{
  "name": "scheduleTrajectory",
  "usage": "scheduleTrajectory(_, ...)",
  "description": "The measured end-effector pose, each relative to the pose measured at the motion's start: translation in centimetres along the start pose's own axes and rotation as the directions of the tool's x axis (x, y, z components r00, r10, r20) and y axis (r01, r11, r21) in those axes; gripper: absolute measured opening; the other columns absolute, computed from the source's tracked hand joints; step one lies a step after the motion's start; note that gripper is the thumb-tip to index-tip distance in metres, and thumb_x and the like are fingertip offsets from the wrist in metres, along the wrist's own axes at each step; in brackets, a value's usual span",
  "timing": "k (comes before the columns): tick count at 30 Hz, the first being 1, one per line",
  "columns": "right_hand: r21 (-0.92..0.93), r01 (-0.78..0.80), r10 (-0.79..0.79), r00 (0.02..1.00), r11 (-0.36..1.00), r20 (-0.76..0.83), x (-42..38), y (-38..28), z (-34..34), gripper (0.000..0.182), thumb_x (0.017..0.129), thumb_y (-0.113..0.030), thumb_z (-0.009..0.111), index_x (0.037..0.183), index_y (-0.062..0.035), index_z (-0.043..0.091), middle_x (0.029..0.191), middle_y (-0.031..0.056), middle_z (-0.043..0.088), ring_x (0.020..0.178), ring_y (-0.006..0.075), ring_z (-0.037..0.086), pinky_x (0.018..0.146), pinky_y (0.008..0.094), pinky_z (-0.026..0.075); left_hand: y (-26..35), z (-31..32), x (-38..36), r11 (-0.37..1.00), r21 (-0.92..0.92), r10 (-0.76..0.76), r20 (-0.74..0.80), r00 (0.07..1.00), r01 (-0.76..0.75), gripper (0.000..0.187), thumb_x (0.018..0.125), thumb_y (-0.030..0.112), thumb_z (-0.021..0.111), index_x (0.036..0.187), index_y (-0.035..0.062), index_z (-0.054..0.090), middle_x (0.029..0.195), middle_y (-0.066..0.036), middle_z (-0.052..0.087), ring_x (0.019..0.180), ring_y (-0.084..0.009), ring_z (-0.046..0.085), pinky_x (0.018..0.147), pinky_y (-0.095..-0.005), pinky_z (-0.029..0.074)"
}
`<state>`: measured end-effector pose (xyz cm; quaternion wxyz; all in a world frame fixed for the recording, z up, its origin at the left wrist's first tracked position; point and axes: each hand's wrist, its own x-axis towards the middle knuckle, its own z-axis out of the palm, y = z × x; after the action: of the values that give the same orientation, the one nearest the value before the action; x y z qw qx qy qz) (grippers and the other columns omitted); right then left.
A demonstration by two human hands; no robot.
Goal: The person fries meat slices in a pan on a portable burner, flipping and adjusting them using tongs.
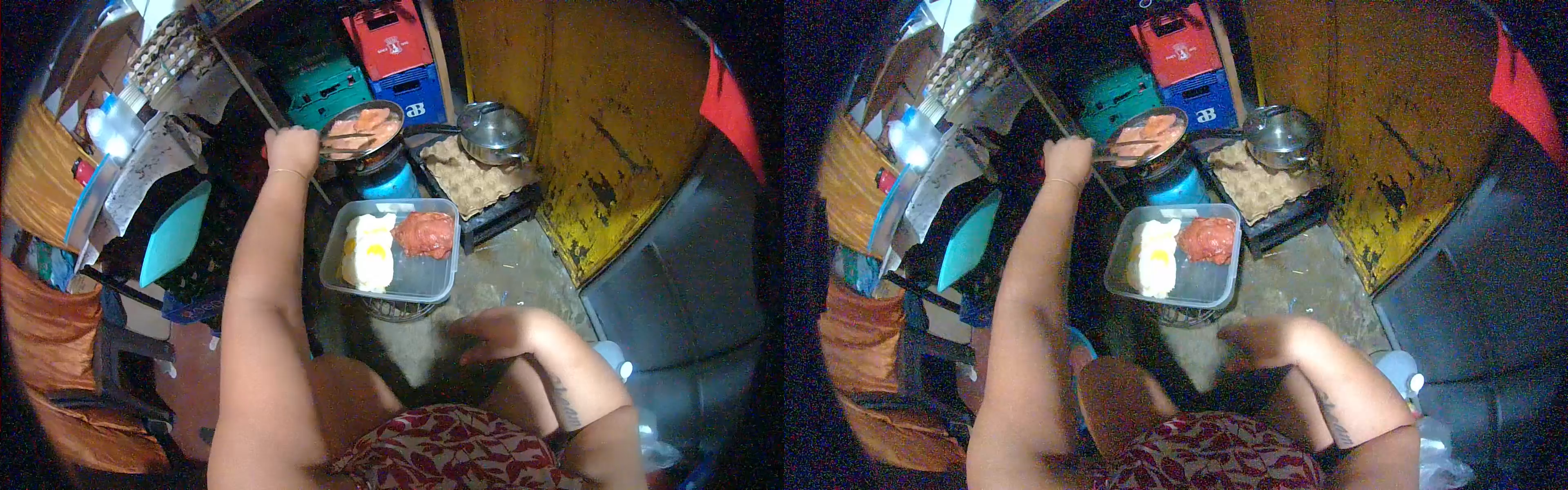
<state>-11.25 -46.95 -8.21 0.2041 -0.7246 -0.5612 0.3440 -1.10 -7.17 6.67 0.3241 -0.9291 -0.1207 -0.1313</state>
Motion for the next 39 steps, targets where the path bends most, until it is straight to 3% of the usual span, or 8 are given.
scheduleTrajectory(9, 0.075, 0.042, -0.040, 0.999, 0.996, -0.025, -0.1, 0.0, 0.2, 0.071, 0.090, -0.044, 0.065, 0.138, 0.0047, 0.046, 0.137, 0.0270, 0.051, 0.129, 0.0375, 0.049, 0.109, 0.0405, 0.039, 5.9, 3.5, -1.7, 0.958, -0.200, -0.208, -0.001, 0.978, 0.204, 0.026, 0.093, 0.016, 0.047, 0.098, 0.0161, 0.072, 0.101, -0.006, 0.071, 0.095, -0.0261, 0.070, 0.081, -0.0450, 0.050)
scheduleTrajectory(14, 0.037, 0.099, -0.097, 0.994, 0.994, -0.046, -0.3, 0.0, 0.2, 0.071, 0.091, -0.044, 0.065, 0.136, 0.0071, 0.046, 0.137, 0.0285, 0.051, 0.128, 0.0380, 0.050, 0.109, 0.0395, 0.039, 4.7, 2.1, -0.3, 0.816, -0.403, -0.340, 0.244, 0.908, 0.414, 0.027, 0.092, 0.016, 0.049, 0.103, 0.0132, 0.074, 0.110, -0.012, 0.071, 0.102, -0.0309, 0.069, 0.081, -0.0473, 0.054)
scheduleTrajectory(15, 0.037, 0.102, -0.100, 0.994, 0.994, -0.050, -0.2, 0.2, 0.2, 0.071, 0.091, -0.044, 0.065, 0.136, 0.0071, 0.046, 0.137, 0.0285, 0.051, 0.128, 0.0380, 0.050, 0.109, 0.0395, 0.039, 4.1, 1.2, -0.3, 0.787, -0.419, -0.352, 0.299, 0.887, 0.453, 0.024, 0.090, 0.020, 0.057, 0.107, 0.0121, 0.073, 0.114, -0.015, 0.070, 0.106, -0.0328, 0.068, 0.084, -0.0473, 0.055)
scheduleTrajectory(19, 0.035, 0.111, -0.109, 0.993, 0.993, -0.051, -0.6, 0.0, -0.3, 0.070, 0.091, -0.046, 0.063, 0.135, 0.0076, 0.047, 0.135, 0.0284, 0.052, 0.128, 0.0381, 0.050, 0.109, 0.0396, 0.039, 2.2, 1.1, 0.0, 0.753, -0.461, -0.347, 0.329, 0.878, 0.470, 0.027, 0.085, 0.027, 0.069, 0.108, 0.0115, 0.072, 0.113, -0.016, 0.069, 0.106, -0.0345, 0.066, 0.087, -0.0461, 0.054)
scheduleTrajectory(27, 0.036, 0.167, -0.162, 0.979, 0.985, -0.120, -0.8, 0.2, 0.1, 0.071, 0.091, -0.047, 0.063, 0.135, 0.0064, 0.048, 0.133, 0.0282, 0.054, 0.126, 0.0382, 0.052, 0.108, 0.0400, 0.040, 2.0, 1.5, 0.5, 0.761, -0.471, -0.325, 0.319, 0.890, 0.447, 0.030, 0.083, 0.030, 0.073, 0.106, 0.0109, 0.073, 0.113, -0.015, 0.070, 0.106, -0.0340, 0.066, 0.087, -0.0457, 0.054)
scheduleTrajectory(32, 0.105, 0.077, -0.073, 0.996, 0.992, -0.043, -0.9, -0.1, -0.3, 0.071, 0.090, -0.048, 0.064, 0.135, 0.0055, 0.049, 0.133, 0.0281, 0.054, 0.125, 0.0380, 0.053, 0.107, 0.0403, 0.041, 1.4, 2.6, 1.4, 0.746, -0.518, -0.289, 0.315, 0.904, 0.419, 0.032, 0.082, 0.034, 0.075, 0.103, 0.0099, 0.074, 0.110, -0.015, 0.070, 0.102, -0.0333, 0.067, 0.084, -0.0444, 0.053)
scheduleTrajectory(35, 0.075, 0.090, -0.084, 0.994, 0.993, -0.072, -1.1, -0.3, -0.4, 0.072, 0.090, -0.048, 0.064, 0.135, 0.0051, 0.049, 0.133, 0.0278, 0.054, 0.124, 0.0381, 0.053, 0.106, 0.0403, 0.041, 1.2, 5.5, 1.5, 0.621, -0.582, -0.262, 0.477, 0.839, 0.525, 0.034, 0.084, 0.038, 0.075, 0.096, 0.0057, 0.075, 0.095, -0.017, 0.072, 0.090, -0.0325, 0.070, 0.079, -0.0421, 0.053)
scheduleTrajectory(39, 0.091, 0.097, -0.087, 0.991, 0.991, -0.100, -1.3, -0.1, -0.2, 0.072, 0.090, -0.049, 0.064, 0.136, 0.0049, 0.048, 0.133, 0.0274, 0.054, 0.124, 0.0381, 0.053, 0.106, 0.0407, 0.041, 1.8, 7.2, 1.0, 0.668, -0.491, -0.246, 0.563, 0.789, 0.559, 0.039, 0.085, 0.039, 0.075, 0.090, 0.0004, 0.074, 0.085, -0.016, 0.071, 0.080, -0.0304, 0.070, 0.074, -0.0404, 0.053)
